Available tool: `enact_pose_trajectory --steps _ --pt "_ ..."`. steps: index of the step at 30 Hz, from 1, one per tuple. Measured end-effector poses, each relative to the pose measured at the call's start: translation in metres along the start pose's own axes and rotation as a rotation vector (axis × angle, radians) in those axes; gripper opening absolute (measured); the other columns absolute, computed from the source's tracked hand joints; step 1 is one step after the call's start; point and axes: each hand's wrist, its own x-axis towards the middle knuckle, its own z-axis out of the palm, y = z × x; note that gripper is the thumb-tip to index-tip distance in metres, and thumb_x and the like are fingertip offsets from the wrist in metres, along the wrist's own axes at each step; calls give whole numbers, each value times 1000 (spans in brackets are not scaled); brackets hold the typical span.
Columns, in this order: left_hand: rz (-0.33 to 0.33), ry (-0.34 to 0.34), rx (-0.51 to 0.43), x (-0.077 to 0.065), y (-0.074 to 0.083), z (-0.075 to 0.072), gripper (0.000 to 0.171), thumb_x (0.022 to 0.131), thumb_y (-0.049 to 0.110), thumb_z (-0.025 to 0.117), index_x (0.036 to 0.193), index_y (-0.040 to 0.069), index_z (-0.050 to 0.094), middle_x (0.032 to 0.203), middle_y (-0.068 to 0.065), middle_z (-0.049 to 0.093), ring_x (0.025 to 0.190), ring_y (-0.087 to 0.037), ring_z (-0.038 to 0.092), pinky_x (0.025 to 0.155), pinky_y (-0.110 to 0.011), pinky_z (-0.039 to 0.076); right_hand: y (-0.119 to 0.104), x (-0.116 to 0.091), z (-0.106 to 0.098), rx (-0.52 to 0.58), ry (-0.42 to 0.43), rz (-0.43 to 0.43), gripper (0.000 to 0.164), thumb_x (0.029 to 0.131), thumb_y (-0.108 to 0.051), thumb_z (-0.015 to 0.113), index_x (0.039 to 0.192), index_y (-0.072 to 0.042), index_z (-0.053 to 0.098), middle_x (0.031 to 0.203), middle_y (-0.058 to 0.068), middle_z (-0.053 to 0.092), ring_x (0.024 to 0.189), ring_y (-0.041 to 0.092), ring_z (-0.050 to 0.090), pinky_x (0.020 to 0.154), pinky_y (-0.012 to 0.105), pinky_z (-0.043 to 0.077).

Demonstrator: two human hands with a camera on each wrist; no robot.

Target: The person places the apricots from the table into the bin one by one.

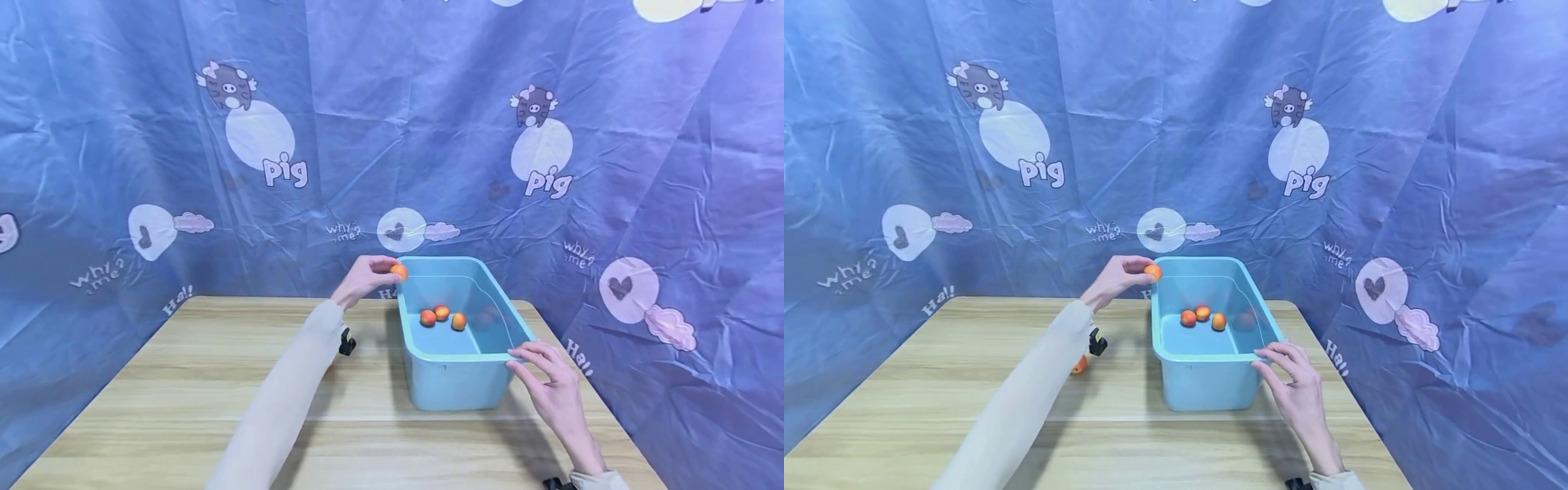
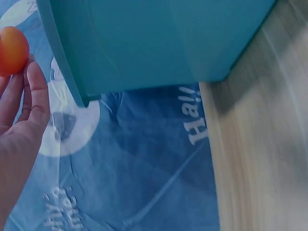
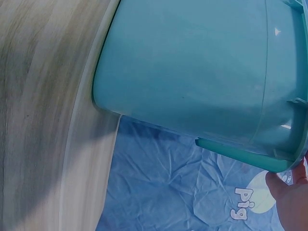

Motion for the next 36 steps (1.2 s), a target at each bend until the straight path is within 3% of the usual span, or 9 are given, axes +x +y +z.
enact_pose_trajectory --steps 7,16,18,23,36 --pt "-9 -67 61 20 10 25 41 81 22 81 118 9 70 112 -9 73 104 -19 68 94 -33 53 -1 1 1 2 3 2 38 53 25 75 88 8 73 88 23 65 104 8 57 99 13 41" --pt "-36 -149 176 39 9 53 32 82 25 80 111 16 73 102 -2 76 95 -12 67 77 -31 54 -2 -1 3 7 -8 1 39 54 25 76 88 7 73 89 21 64 104 9 57 99 12 41" --pt "-35 -169 194 44 10 57 34 82 26 80 113 16 72 103 -1 76 97 -12 67 79 -27 52 -2 0 3 11 -3 -2 38 54 24 76 88 7 73 89 21 64 104 9 57 99 13 41" --pt "-16 -198 213 50 12 65 38 84 21 79 119 9 69 110 -7 74 105 -16 68 95 -26 49 -2 2 2 15 -1 -6 38 54 24 76 88 8 73 88 21 65 104 8 58 99 13 41" --pt "-72 -185 237 51 16 74 41 85 18 78 123 8 67 118 -7 71 113 -19 64 100 -33 48 -1 2 2 28 -9 -6 37 55 23 76 88 8 73 89 22 64 100 9 58 96 12 43"
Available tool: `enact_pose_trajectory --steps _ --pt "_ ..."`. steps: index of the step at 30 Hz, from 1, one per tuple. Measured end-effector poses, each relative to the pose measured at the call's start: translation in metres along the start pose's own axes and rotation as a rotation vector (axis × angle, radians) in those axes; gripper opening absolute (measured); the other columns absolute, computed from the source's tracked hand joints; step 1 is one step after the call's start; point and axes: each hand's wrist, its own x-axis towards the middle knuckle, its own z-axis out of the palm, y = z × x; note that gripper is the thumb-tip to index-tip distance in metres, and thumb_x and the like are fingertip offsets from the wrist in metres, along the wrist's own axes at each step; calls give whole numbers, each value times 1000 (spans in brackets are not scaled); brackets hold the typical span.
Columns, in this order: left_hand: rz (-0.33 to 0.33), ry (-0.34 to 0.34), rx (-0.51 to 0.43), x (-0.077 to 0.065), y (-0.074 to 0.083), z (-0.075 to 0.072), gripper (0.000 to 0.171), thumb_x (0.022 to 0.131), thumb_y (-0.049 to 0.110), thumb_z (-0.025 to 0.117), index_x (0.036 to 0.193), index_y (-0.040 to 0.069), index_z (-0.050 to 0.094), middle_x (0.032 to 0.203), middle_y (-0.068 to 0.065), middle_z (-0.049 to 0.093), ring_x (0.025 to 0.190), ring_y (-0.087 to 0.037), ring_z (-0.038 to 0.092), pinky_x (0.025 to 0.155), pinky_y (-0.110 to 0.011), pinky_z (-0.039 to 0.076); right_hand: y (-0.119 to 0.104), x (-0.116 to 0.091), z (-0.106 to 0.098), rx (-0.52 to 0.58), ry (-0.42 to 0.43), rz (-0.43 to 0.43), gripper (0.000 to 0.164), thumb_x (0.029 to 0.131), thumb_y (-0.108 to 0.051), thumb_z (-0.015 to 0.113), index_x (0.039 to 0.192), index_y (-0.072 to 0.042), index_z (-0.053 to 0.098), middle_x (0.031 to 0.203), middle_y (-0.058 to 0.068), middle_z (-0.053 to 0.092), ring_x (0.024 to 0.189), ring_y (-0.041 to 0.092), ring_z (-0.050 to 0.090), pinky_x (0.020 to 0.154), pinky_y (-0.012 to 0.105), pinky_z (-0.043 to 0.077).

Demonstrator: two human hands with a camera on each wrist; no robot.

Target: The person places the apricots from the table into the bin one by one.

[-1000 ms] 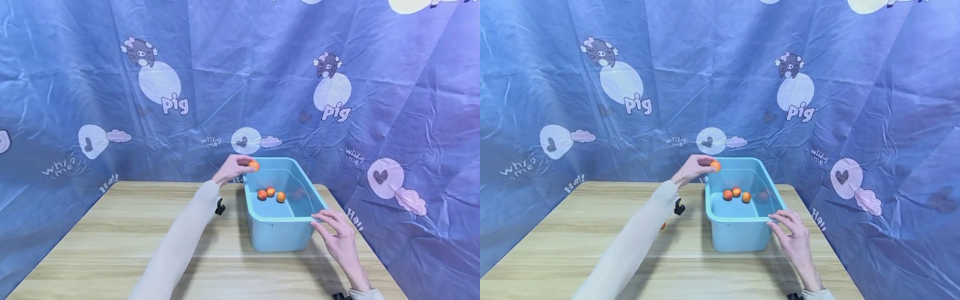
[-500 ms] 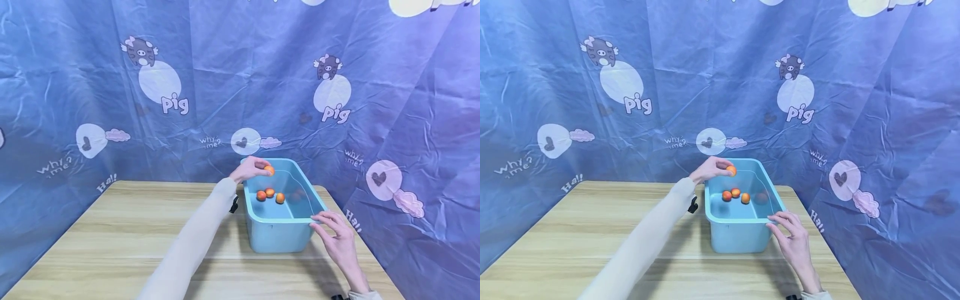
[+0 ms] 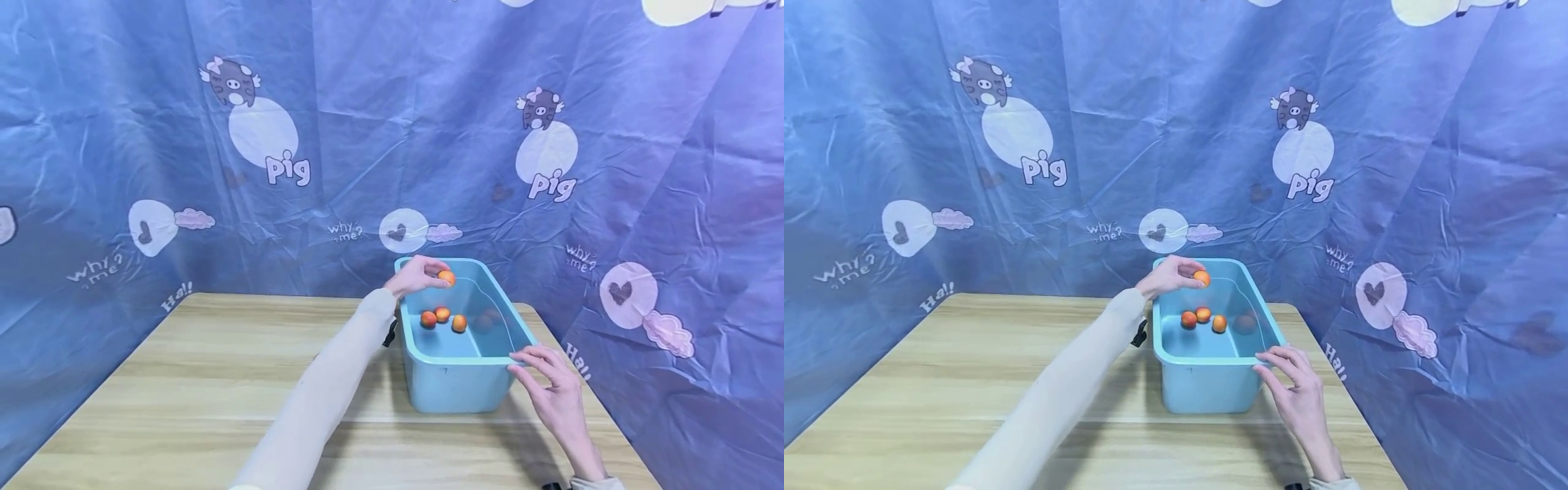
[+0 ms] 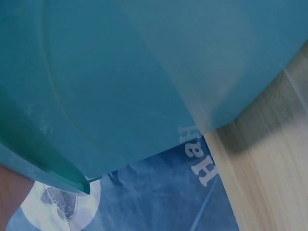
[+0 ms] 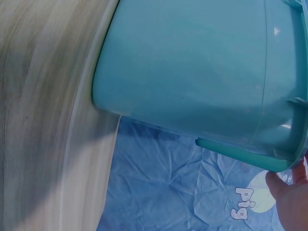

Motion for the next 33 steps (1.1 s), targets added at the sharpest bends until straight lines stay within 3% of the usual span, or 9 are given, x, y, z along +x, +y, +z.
enact_pose_trajectory --steps 6,16,21,33 --pt "-48 -39 78 3 0 3 45 82 22 81 122 9 67 121 -8 69 119 -23 61 102 -35 48 1 0 0 0 -1 -2 36 56 23 77 89 8 73 89 22 64 100 9 58 96 12 42" --pt "-98 -91 194 6 -4 13 48 79 21 83 122 6 66 124 -8 68 113 -21 64 97 -31 52 1 -2 0 2 2 3 37 56 23 77 89 7 73 89 21 65 101 8 58 97 12 42" --pt "-126 -76 228 5 -1 14 47 78 22 84 119 8 68 122 -6 69 111 -20 64 95 -33 53 0 -1 0 -4 3 2 38 55 24 76 89 7 73 89 21 65 101 8 58 97 12 42" --pt "-81 -41 223 4 -1 12 63 83 24 79 138 4 54 133 -11 63 123 -28 59 104 -36 47 0 -2 -1 -9 3 13 37 55 23 76 89 7 73 89 21 65 101 7 57 97 12 41"
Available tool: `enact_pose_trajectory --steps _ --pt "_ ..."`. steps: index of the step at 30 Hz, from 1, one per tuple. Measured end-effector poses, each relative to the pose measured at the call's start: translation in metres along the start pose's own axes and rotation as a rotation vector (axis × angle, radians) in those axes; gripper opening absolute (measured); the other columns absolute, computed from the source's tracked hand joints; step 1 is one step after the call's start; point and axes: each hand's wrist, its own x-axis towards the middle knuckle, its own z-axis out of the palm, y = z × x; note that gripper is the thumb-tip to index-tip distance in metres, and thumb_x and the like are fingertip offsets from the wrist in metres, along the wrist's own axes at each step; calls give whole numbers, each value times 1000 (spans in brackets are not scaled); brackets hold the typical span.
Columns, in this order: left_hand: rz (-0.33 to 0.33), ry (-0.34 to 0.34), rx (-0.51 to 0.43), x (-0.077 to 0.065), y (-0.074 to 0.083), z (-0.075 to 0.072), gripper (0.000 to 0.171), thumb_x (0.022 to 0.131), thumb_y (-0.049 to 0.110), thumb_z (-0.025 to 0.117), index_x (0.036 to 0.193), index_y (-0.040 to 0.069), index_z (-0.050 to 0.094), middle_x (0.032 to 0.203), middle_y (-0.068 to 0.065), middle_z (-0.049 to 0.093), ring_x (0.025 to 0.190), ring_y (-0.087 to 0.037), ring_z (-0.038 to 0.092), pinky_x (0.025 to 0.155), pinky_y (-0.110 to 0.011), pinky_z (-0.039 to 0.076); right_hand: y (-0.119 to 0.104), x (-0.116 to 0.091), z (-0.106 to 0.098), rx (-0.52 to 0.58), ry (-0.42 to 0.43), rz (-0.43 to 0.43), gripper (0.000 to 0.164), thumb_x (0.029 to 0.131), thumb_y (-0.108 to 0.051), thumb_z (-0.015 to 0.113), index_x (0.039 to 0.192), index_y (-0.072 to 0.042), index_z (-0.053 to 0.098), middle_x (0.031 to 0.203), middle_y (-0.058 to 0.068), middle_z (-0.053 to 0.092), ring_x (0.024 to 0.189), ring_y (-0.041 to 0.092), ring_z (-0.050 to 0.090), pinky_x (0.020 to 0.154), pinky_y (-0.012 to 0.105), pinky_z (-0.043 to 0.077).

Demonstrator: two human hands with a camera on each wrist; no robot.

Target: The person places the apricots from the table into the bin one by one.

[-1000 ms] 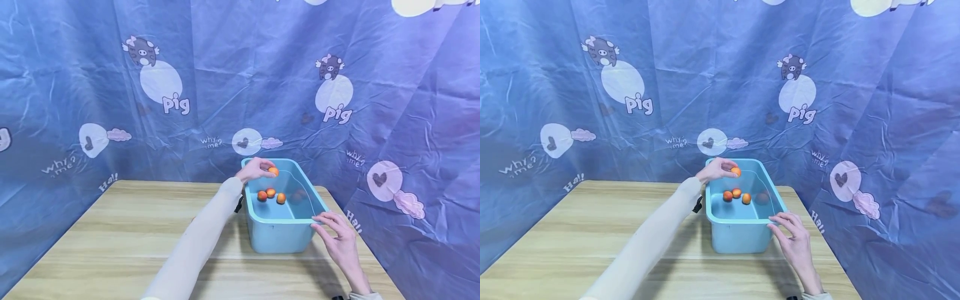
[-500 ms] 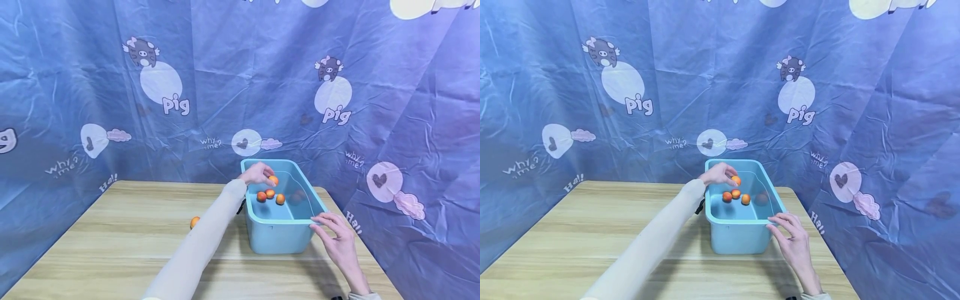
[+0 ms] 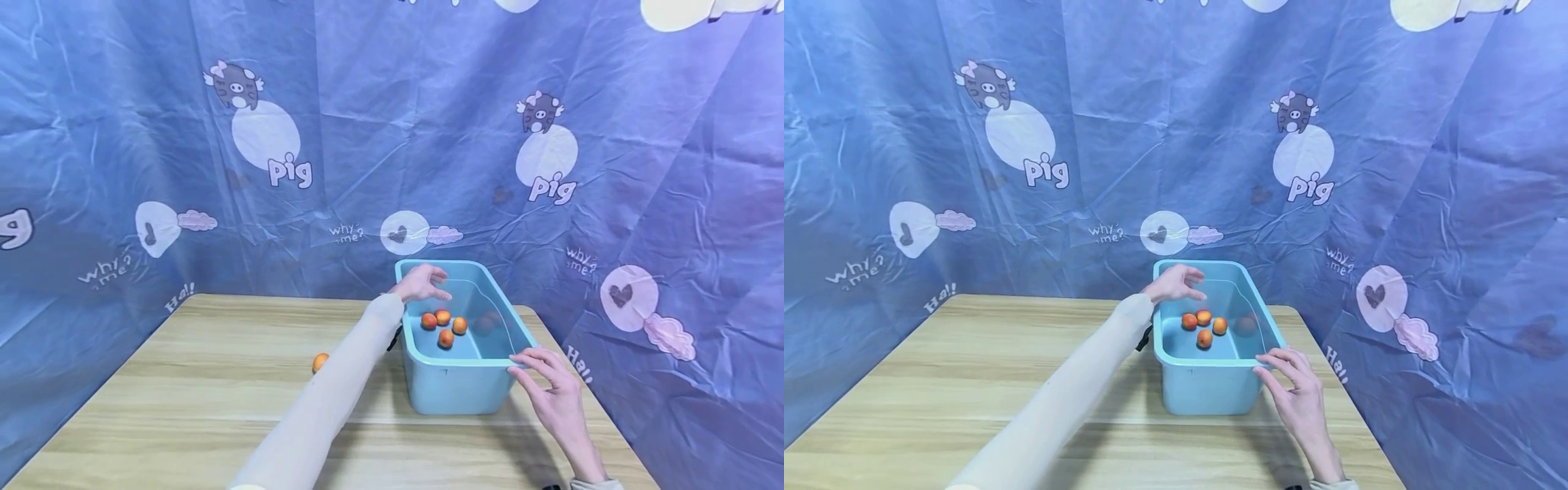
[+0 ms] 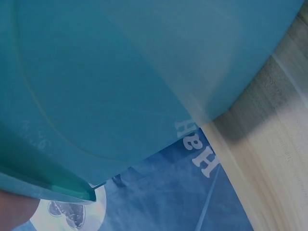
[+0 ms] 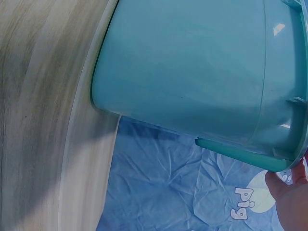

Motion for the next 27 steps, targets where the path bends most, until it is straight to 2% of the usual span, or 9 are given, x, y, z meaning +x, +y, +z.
enact_pose_trajectory --steps 6,10,14,19,22,27 --pt "82 76 -22 -6 -5 -4 52 87 19 75 133 3 58 128 -9 66 117 -24 63 100 -32 50 0 -1 3 10 6 -1 38 55 24 76 88 7 73 89 22 65 102 8 57 98 13 41" --pt "115 114 -44 -10 -8 -7 47 88 21 75 130 6 62 125 -7 68 114 -20 65 98 -30 51 -1 1 5 15 4 -8 38 55 23 76 88 7 73 89 21 65 101 8 57 97 12 41" --pt "121 121 -96 -17 -8 -10 45 87 23 75 128 10 64 123 -5 69 112 -18 65 97 -29 52 1 1 6 19 4 -20 38 55 23 76 89 6 73 88 21 65 100 9 58 96 13 42" --pt "148 125 -170 -29 -8 -16 44 88 21 74 129 7 63 124 -10 68 112 -19 66 98 -30 51 19 -5 6 22 1 -19 39 55 21 77 90 5 74 90 19 66 102 9 58 98 13 42" --pt "160 139 -181 -35 -10 -19 43 88 19 74 128 7 63 124 -11 68 111 -19 67 98 -29 51 30 -11 5 21 -4 -12 39 56 18 80 91 2 75 92 16 67 104 7 58 99 14 41" --pt "171 137 -148 -45 -12 -20 42 89 20 73 128 9 64 123 -7 69 111 -17 66 99 -28 50 35 -17 0 20 -3 3 34 61 11 83 93 -1 77 95 11 69 107 6 57 100 14 41"
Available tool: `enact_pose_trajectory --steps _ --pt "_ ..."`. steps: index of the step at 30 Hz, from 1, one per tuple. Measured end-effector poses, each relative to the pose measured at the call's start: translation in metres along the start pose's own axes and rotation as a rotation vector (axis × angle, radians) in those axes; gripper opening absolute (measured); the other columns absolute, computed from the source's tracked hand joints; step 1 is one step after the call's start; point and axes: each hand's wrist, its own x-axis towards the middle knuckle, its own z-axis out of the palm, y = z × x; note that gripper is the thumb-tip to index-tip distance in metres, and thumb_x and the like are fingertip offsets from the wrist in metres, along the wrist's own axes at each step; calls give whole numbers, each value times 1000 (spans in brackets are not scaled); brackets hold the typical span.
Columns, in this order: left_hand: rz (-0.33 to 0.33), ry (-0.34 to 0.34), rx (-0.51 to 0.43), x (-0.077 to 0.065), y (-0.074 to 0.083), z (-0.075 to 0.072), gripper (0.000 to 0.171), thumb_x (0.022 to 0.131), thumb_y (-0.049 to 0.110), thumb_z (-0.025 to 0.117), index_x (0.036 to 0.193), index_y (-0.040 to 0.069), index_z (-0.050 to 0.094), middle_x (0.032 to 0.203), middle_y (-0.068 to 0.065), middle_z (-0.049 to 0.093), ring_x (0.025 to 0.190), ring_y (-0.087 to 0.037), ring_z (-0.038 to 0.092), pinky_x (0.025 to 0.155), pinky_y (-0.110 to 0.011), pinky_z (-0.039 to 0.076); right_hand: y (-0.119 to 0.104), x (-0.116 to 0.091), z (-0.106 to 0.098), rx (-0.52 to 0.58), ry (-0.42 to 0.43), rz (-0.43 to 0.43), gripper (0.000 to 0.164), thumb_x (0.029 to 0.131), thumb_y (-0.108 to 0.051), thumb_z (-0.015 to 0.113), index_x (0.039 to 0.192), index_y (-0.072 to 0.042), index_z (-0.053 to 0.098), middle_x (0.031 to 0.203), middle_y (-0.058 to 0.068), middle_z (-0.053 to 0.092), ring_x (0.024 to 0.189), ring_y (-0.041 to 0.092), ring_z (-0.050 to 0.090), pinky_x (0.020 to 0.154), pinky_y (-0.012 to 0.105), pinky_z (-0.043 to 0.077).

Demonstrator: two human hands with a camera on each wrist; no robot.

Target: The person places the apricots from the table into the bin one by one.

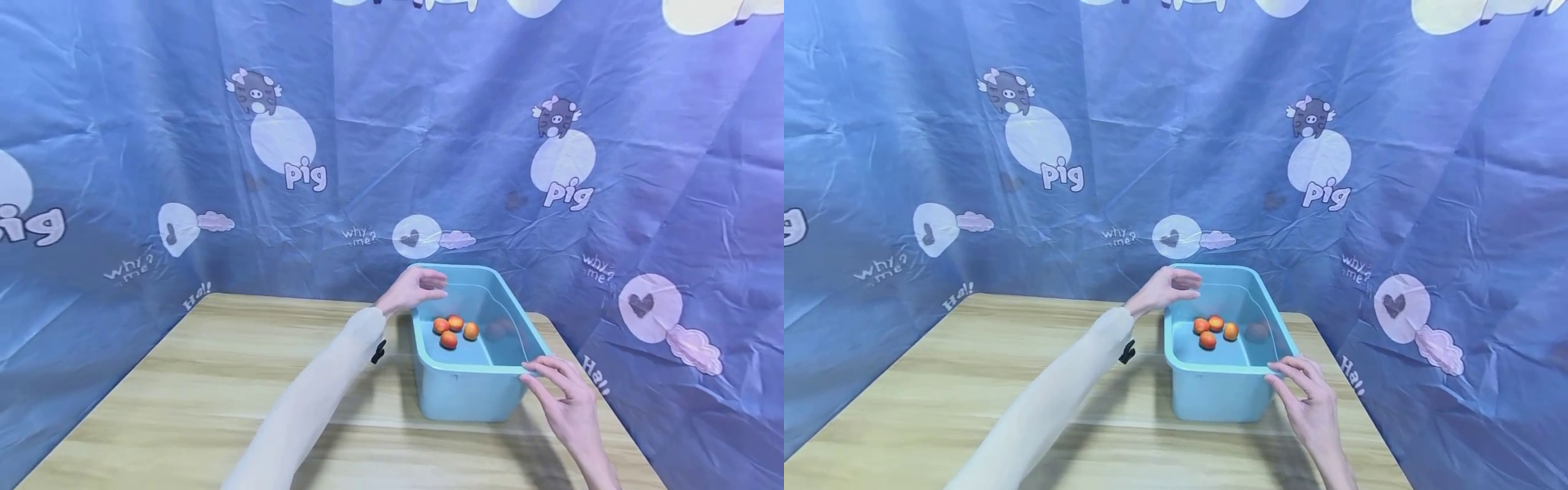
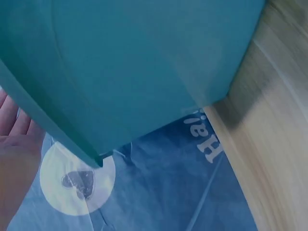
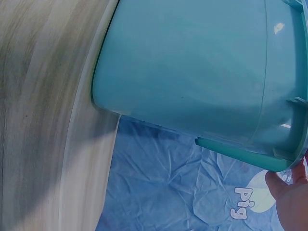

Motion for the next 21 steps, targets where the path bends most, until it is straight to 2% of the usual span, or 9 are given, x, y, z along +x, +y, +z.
enact_pose_trajectory --steps 4,9,12,15,18,21 --pt "-1 5 -8 -9 -3 0 42 89 19 73 129 11 64 124 -6 69 114 -19 66 101 -30 49 -2 -1 -5 -17 -3 5 31 64 8 83 93 -2 77 96 7 69 108 5 57 101 13 40" --pt "-16 24 -78 -25 -10 -11 44 89 18 74 131 10 62 129 -10 66 122 -27 61 106 -38 47 -4 0 -6 -25 -13 8 33 64 9 83 94 -3 77 97 6 69 109 4 56 101 13 40" --pt "-5 48 -118 -34 -17 -18 45 88 21 74 130 10 63 128 -10 66 123 -30 60 104 -35 48 -3 0 -5 -21 -7 0 33 63 9 83 94 -3 77 96 6 69 109 4 57 101 14 40" --pt "3 82 -141 -44 -24 -24 45 88 19 75 129 5 63 125 -11 68 120 -30 62 101 -34 51 -3 0 -4 -7 -9 0 34 63 11 82 94 -2 77 96 8 69 108 5 57 101 14 40" --pt "-13 103 -157 -57 -32 -30 47 87 18 75 129 1 62 126 -15 67 119 -30 63 100 -35 51 -3 0 -1 3 -16 4 36 62 14 81 94 -2 76 96 11 68 107 5 57 100 13 41" --pt "-32 113 -172 -68 -38 -35 49 87 18 76 129 0 61 127 -16 66 119 -31 62 100 -35 51 -3 0 0 3 -17 6 39 61 16 81 95 -2 76 96 12 68 105 4 57 98 12 42"
